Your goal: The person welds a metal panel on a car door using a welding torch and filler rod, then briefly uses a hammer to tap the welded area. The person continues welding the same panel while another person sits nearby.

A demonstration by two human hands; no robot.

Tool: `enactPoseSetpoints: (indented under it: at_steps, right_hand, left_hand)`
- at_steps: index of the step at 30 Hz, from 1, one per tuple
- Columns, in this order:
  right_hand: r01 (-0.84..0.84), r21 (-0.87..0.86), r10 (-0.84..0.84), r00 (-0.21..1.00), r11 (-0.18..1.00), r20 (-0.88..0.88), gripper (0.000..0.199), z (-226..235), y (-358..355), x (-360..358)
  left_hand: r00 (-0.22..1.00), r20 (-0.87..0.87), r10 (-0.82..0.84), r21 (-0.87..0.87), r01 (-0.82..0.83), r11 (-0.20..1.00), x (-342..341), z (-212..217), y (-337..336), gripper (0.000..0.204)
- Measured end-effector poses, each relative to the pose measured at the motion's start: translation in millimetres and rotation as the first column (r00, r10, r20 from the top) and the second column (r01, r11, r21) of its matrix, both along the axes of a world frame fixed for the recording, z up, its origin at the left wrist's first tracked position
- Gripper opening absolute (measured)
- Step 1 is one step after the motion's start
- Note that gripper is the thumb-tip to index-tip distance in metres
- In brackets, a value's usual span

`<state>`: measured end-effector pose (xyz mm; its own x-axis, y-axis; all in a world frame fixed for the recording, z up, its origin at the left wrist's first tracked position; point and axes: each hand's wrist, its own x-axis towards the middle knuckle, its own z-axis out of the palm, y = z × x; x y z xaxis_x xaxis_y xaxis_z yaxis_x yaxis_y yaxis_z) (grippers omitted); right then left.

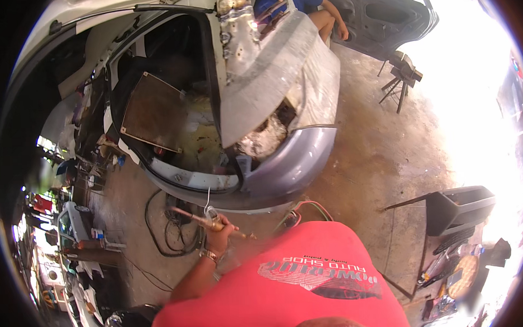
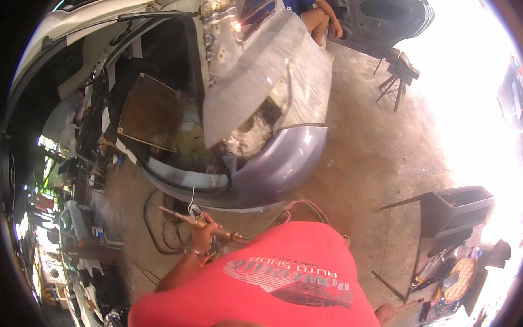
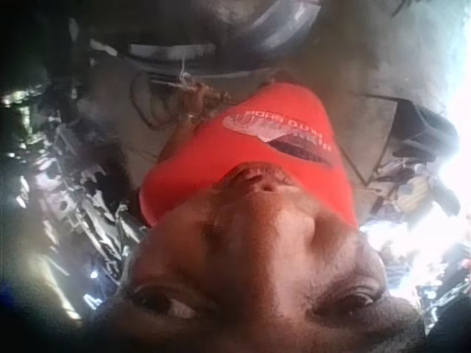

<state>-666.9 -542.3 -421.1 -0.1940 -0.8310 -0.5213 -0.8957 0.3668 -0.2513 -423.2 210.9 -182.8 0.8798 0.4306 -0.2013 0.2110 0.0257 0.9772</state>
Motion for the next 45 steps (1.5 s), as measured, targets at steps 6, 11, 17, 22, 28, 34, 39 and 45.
enactPoseSetpoints:
  at_steps: [6,11,17,22,28,34,39,45]
  right_hand:
    - [-0.536,0.331,0.454,0.84,0.776,0.296,0.029,55.6,193.4,185.2]
    - [-0.879,-0.099,0.612,0.241,0.467,0.753,0.053,202.4,359.1,390.3]
    - [-0.664,-0.529,0.507,-0.253,0.529,0.824,0.055,365.1,471.5,575.2]
    - [-0.72,-0.417,0.361,-0.243,0.555,0.9,0.06,404.7,554.2,657.9]
    - [-0.433,-0.602,0.561,-0.234,0.671,0.794,0.057,373.2,579.3,702.3]
    - [-0.464,-0.732,0.726,-0.237,0.499,0.645,0.052,377.8,587.0,692.1]
    - [-0.384,-0.838,0.833,-0.242,0.388,0.497,0.052,372.7,598.6,689.8]
    - [-0.381,-0.703,0.691,-0.193,0.601,0.696,0.046,388.0,593.2,692.6]
  left_hand:
    - [0.932,-0.042,0.36,-0.189,-0.362,0.913,-21.2,-61.9,106.7,0.024]
    - [0.909,-0.129,0.397,-0.091,-0.409,0.908,-37.2,-68.5,159.4,0.022]
    - [0.84,-0.184,0.51,-0.099,-0.532,0.841,-41.1,-78.7,188.8,0.02]
    - [0.787,-0.253,0.563,-0.058,-0.594,0.803,-88.2,-134.3,216.6,0.02]
    - [0.79,-0.179,0.587,-0.085,-0.606,0.791,-97.6,-152.0,231.2,0.022]
    - [0.774,-0.349,0.528,-0.022,-0.57,0.821,-70.7,-127.1,242.3,0.02]
    - [0.829,-0.262,0.494,-0.056,-0.524,0.85,-42.0,-120.0,241.0,0.021]
    - [0.824,-0.308,0.476,-0.117,-0.529,0.84,-35.1,-145.8,262.1,0.023]
